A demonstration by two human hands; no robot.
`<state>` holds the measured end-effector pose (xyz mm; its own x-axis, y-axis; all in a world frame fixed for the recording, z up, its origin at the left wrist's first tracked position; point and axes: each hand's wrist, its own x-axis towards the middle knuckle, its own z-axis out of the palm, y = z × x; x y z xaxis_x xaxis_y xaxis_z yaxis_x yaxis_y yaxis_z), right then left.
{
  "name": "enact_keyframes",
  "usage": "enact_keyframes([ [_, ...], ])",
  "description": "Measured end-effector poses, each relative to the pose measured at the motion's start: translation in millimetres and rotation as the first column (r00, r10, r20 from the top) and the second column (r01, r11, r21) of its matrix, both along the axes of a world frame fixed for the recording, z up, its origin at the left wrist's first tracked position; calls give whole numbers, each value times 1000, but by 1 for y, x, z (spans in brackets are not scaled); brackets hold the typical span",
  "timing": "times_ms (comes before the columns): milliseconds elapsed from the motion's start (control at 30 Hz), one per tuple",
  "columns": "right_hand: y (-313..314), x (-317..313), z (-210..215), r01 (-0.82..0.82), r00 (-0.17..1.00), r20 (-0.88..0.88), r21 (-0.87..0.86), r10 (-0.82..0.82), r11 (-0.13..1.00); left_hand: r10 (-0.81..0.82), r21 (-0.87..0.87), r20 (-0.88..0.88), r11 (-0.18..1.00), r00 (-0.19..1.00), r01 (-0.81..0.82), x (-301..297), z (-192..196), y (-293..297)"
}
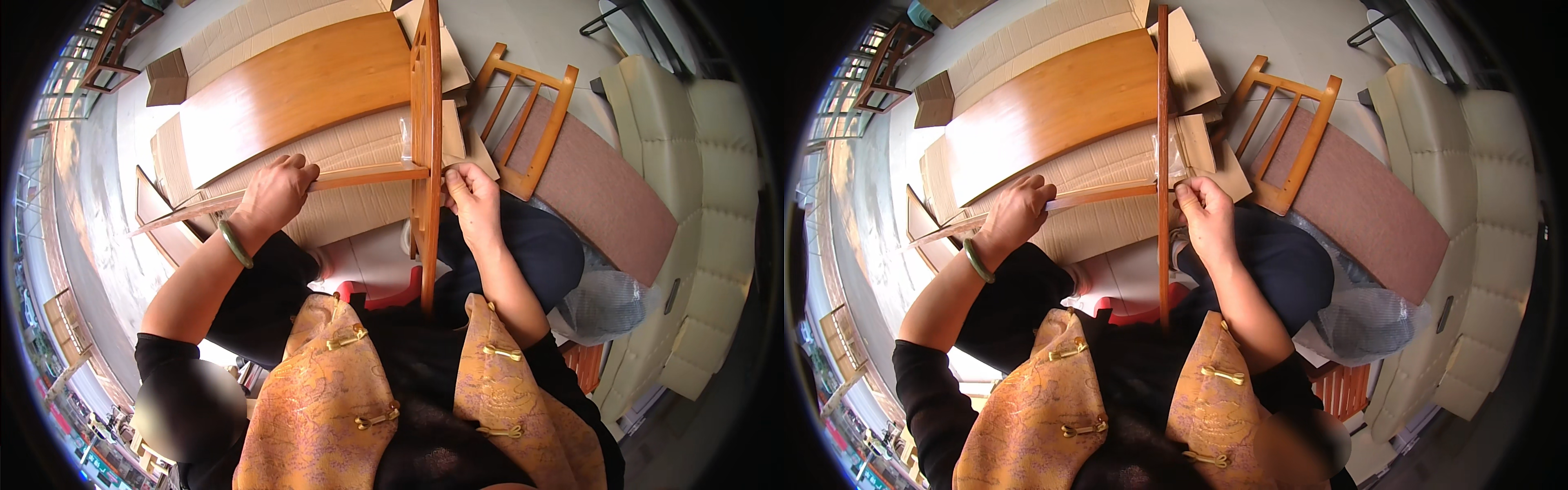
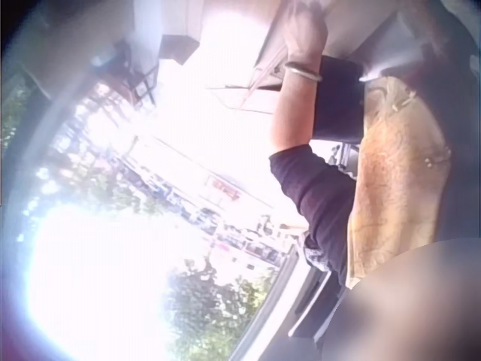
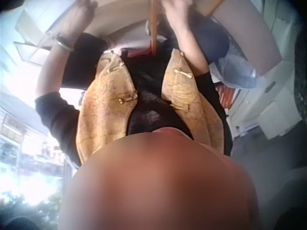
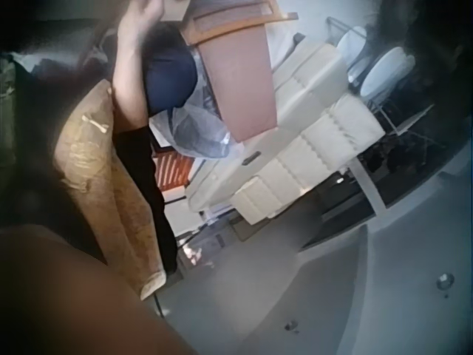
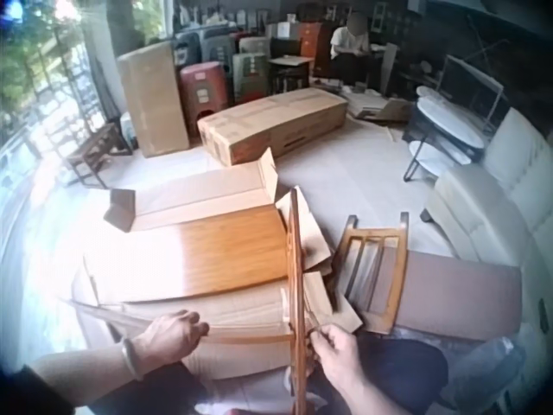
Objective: The person assembles a wooden chair by attaching the seat to the backrest and legs, aligning holes, and inserting screws by hand. The chair is gradually built from separate parts on the floor.
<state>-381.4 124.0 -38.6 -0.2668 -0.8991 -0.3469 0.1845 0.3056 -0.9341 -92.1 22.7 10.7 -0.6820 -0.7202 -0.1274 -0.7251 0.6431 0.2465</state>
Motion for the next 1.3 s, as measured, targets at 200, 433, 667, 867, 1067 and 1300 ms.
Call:
enact_keyframes([
  [200,0,2,-6,23,999,-28,-39,-24,999,-15,-1,10,1000,1000,15,1,-4,-4],
  [433,0,1,-2,1,995,-95,-49,-6,999,-28,-30,13,999,1000,29,0,-12,-6],
  [667,1,2,1,-30,994,-103,-31,27,999,-20,-15,8,1000,1000,20,-2,-12,-11],
  [867,2,2,-2,-27,993,-115,-33,23,999,-22,10,-8,1000,1000,22,0,-15,-12],
  [1067,1,1,-7,14,994,-107,-75,-22,997,-51,-25,-45,998,998,50,6,-18,-8],
  [1300,1,-5,-7,-59,946,-319,21,63,998,-52,-34,-51,998,997,50,4,-16,-9],
])
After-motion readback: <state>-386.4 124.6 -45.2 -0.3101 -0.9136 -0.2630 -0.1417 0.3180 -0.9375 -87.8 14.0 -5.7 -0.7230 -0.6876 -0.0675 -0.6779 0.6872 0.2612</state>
